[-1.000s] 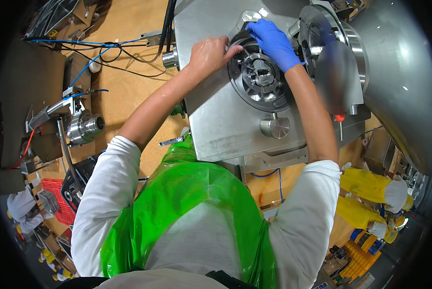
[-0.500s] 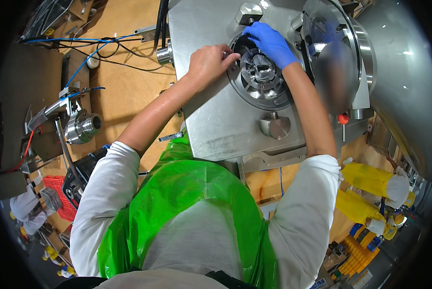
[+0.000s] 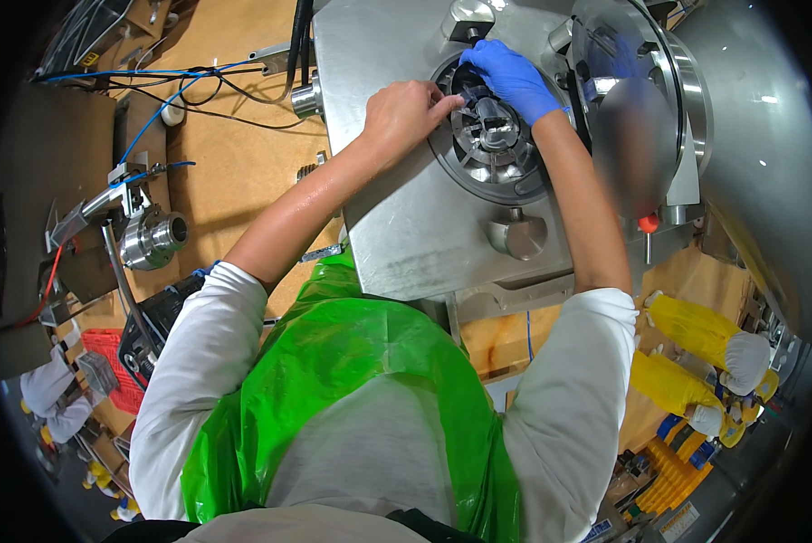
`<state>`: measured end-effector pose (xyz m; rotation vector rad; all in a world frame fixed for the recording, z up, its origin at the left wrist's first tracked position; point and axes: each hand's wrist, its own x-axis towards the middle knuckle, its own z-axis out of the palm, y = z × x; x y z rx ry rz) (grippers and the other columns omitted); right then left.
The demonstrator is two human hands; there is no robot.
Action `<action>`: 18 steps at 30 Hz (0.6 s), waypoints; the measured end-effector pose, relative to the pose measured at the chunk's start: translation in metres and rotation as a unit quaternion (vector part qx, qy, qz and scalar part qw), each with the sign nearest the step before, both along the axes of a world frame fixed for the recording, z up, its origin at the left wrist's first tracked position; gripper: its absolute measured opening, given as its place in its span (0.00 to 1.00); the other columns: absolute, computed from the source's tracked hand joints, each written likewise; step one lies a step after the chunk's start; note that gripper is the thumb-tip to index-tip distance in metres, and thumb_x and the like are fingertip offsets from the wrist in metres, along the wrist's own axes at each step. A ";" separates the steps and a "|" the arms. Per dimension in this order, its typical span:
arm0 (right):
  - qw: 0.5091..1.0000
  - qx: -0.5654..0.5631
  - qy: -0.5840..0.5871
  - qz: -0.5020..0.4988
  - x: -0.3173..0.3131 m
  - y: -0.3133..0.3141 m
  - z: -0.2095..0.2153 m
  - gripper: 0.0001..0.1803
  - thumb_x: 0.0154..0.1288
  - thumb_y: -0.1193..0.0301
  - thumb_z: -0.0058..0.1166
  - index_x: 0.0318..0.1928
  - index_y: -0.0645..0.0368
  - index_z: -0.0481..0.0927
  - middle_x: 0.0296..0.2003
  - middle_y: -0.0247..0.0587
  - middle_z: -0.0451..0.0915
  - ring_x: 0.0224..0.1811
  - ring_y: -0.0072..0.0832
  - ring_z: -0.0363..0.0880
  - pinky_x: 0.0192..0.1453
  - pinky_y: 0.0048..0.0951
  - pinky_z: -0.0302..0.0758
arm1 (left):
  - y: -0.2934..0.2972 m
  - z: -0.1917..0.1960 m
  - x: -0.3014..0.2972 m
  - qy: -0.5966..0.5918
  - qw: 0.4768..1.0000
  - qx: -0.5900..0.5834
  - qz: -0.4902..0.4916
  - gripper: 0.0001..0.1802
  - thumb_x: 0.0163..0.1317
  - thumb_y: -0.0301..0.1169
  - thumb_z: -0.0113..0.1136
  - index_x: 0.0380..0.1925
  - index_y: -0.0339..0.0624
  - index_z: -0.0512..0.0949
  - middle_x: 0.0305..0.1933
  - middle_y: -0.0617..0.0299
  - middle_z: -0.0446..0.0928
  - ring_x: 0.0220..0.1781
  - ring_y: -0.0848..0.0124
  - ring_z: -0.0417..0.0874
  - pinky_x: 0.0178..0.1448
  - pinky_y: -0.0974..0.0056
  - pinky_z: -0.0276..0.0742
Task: The person cleans a metal rod with a red cloth and places it in a basket. They then pick up small metal parts from the basket and insert them into a circular opening on a machine, repeating this process several times.
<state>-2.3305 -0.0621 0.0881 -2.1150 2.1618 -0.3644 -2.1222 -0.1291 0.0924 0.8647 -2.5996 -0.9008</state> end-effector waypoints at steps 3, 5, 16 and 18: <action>0.999 -0.027 0.019 -0.005 -0.005 0.002 -0.008 0.21 0.54 0.80 0.53 0.49 0.46 0.76 0.44 0.40 0.75 0.50 0.42 0.75 0.53 0.39 0.74 | -0.002 -0.010 -0.007 -0.021 1.000 -0.010 0.008 0.22 0.60 0.51 0.59 0.29 0.43 0.85 0.23 0.54 0.81 0.29 0.54 0.83 0.33 0.54 0.76; 0.999 -0.032 0.025 -0.002 -0.010 0.005 -0.012 0.21 0.54 0.80 0.52 0.49 0.46 0.76 0.44 0.41 0.75 0.50 0.42 0.75 0.53 0.39 0.74 | 0.002 -0.016 -0.014 -0.017 0.999 -0.016 0.023 0.21 0.61 0.49 0.59 0.27 0.42 0.84 0.23 0.54 0.81 0.29 0.53 0.83 0.33 0.54 0.77; 0.999 -0.026 0.001 0.033 -0.021 -0.001 -0.017 0.21 0.54 0.80 0.52 0.50 0.49 0.75 0.45 0.43 0.76 0.49 0.44 0.75 0.51 0.39 0.75 | 0.002 -0.024 -0.022 0.007 1.000 0.027 0.010 0.16 0.61 0.43 0.60 0.22 0.44 0.84 0.18 0.62 0.81 0.27 0.59 0.83 0.34 0.55 0.76; 0.999 -0.024 -0.022 0.026 -0.028 0.001 -0.023 0.22 0.55 0.81 0.52 0.51 0.49 0.76 0.46 0.43 0.76 0.48 0.44 0.76 0.52 0.39 0.75 | -0.002 -0.021 -0.021 0.004 0.999 0.052 -0.006 0.17 0.61 0.43 0.60 0.22 0.44 0.83 0.18 0.63 0.81 0.26 0.60 0.83 0.33 0.55 0.76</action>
